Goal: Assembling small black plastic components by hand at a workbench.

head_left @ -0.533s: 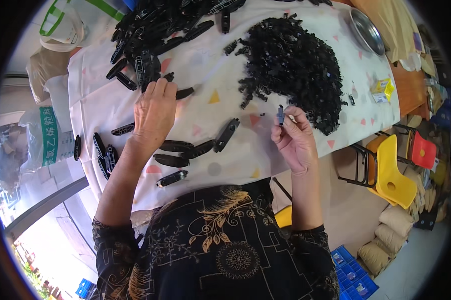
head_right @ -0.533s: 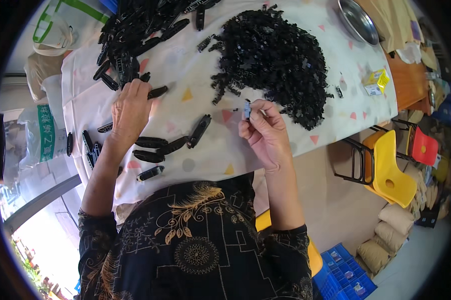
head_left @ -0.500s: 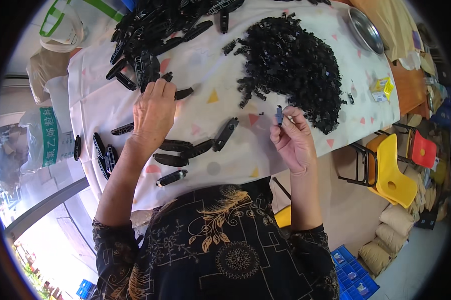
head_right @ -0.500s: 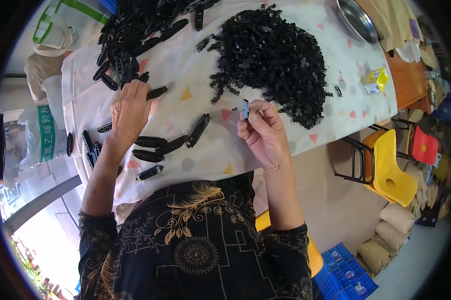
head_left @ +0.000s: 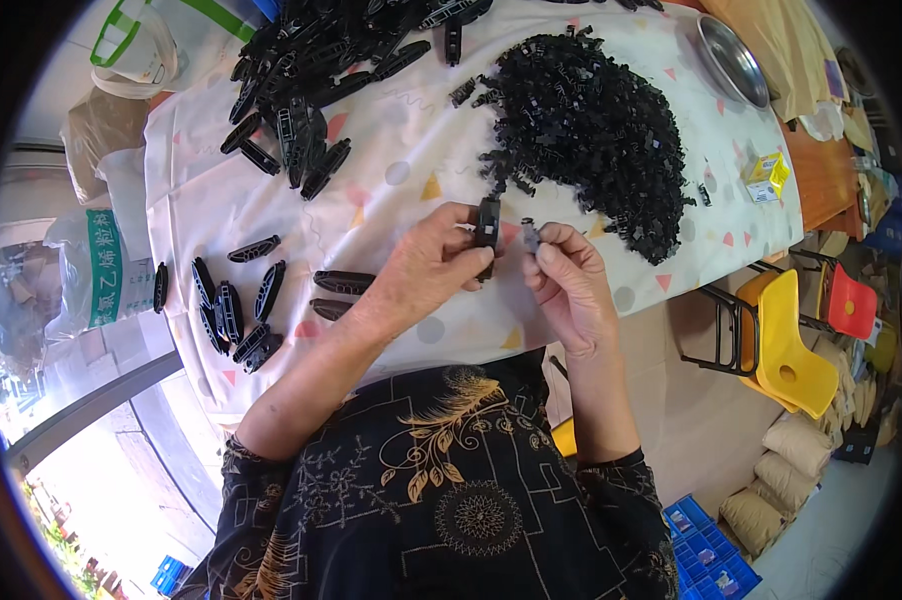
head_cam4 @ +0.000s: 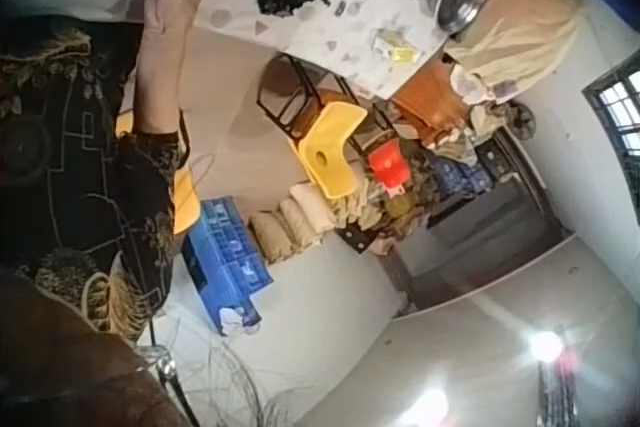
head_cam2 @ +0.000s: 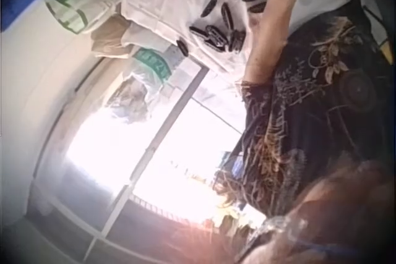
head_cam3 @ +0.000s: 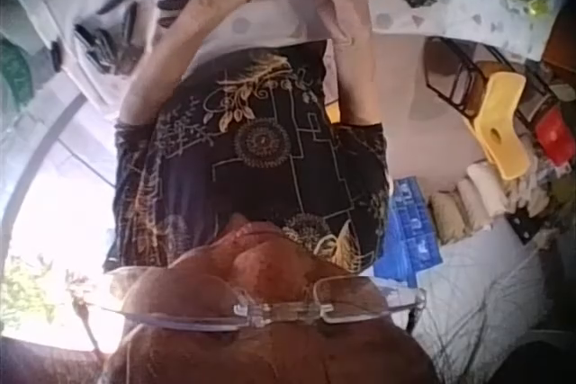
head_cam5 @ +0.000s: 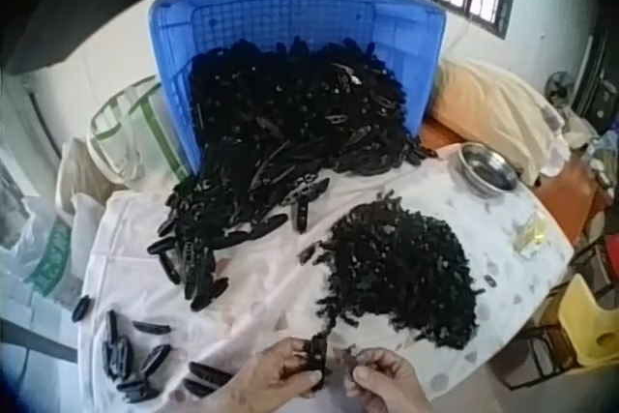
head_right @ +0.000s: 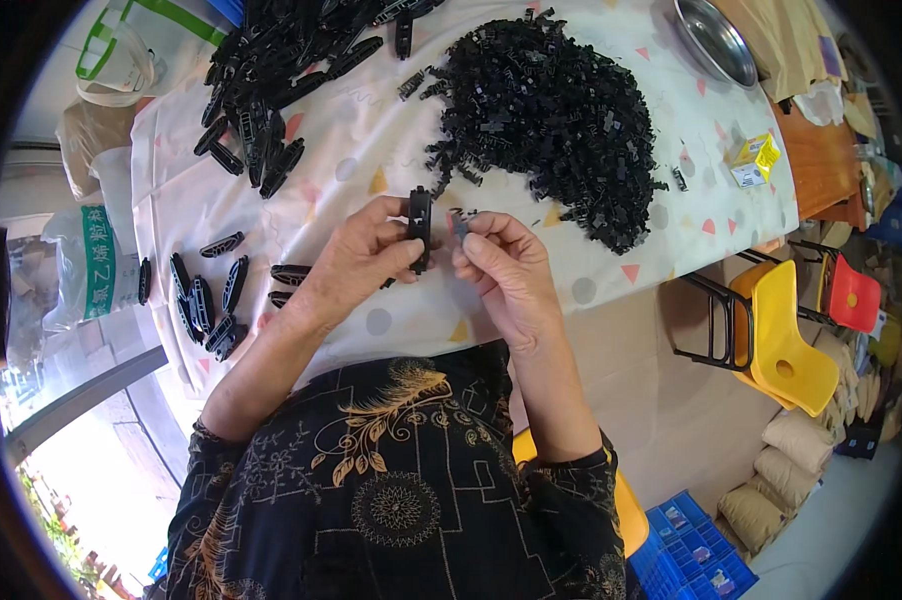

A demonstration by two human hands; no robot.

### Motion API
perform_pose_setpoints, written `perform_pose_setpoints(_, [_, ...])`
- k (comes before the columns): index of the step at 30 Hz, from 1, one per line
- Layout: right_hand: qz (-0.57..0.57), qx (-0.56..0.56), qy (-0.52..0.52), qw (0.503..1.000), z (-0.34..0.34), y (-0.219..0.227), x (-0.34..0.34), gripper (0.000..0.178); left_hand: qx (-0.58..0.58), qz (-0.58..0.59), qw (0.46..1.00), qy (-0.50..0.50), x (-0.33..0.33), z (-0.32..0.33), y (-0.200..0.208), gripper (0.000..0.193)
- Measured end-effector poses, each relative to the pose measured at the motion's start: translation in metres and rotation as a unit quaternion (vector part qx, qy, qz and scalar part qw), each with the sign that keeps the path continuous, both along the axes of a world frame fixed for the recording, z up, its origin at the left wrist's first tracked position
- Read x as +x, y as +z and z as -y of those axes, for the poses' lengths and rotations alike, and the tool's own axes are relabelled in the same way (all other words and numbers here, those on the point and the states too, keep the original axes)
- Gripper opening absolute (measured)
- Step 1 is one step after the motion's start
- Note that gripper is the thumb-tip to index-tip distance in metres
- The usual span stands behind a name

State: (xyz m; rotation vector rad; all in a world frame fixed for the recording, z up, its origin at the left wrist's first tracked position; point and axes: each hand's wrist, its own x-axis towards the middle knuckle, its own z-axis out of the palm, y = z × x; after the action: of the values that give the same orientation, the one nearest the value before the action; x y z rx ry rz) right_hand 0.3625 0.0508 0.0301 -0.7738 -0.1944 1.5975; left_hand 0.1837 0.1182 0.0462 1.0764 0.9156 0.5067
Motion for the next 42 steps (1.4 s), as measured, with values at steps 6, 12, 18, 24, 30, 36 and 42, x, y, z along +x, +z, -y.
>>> perform_pose_setpoints(6, [0.34,0.025,0.014,0.94,-0.004,0.003,-0.028,0.012,0.088,-0.006,0.996,0.008,0.001,0.006,-0.018,0.037])
perform_pose_setpoints(12, [0.419,0.038,0.023,0.907,-0.009,-0.007,-0.029,0.014,0.172,-0.14,0.975,-0.007,0.001,0.003,0.0,0.04])
perform_pose_setpoints(18, [0.389,-0.003,0.023,0.921,-0.014,-0.005,-0.031,0.013,0.165,-0.13,0.978,-0.006,-0.002,0.001,-0.001,0.043])
perform_pose_setpoints(24, [0.339,0.006,-0.021,0.941,-0.015,-0.001,-0.038,0.009,0.106,-0.139,0.985,-0.001,-0.005,-0.005,-0.006,0.047])
perform_pose_setpoints(30, [0.299,0.033,-0.023,0.953,-0.021,-0.002,-0.045,0.006,0.115,-0.126,0.985,-0.006,-0.005,-0.007,-0.002,0.051])
perform_pose_setpoints(36, [0.304,0.045,-0.015,0.952,-0.026,-0.003,-0.046,0.002,0.109,-0.108,0.988,-0.006,-0.007,-0.009,-0.003,0.052])
perform_pose_setpoints(42, [0.286,0.03,0.002,0.958,-0.028,0.0,-0.045,0.01,0.085,-0.055,0.995,-0.011,-0.009,-0.011,-0.005,0.056])
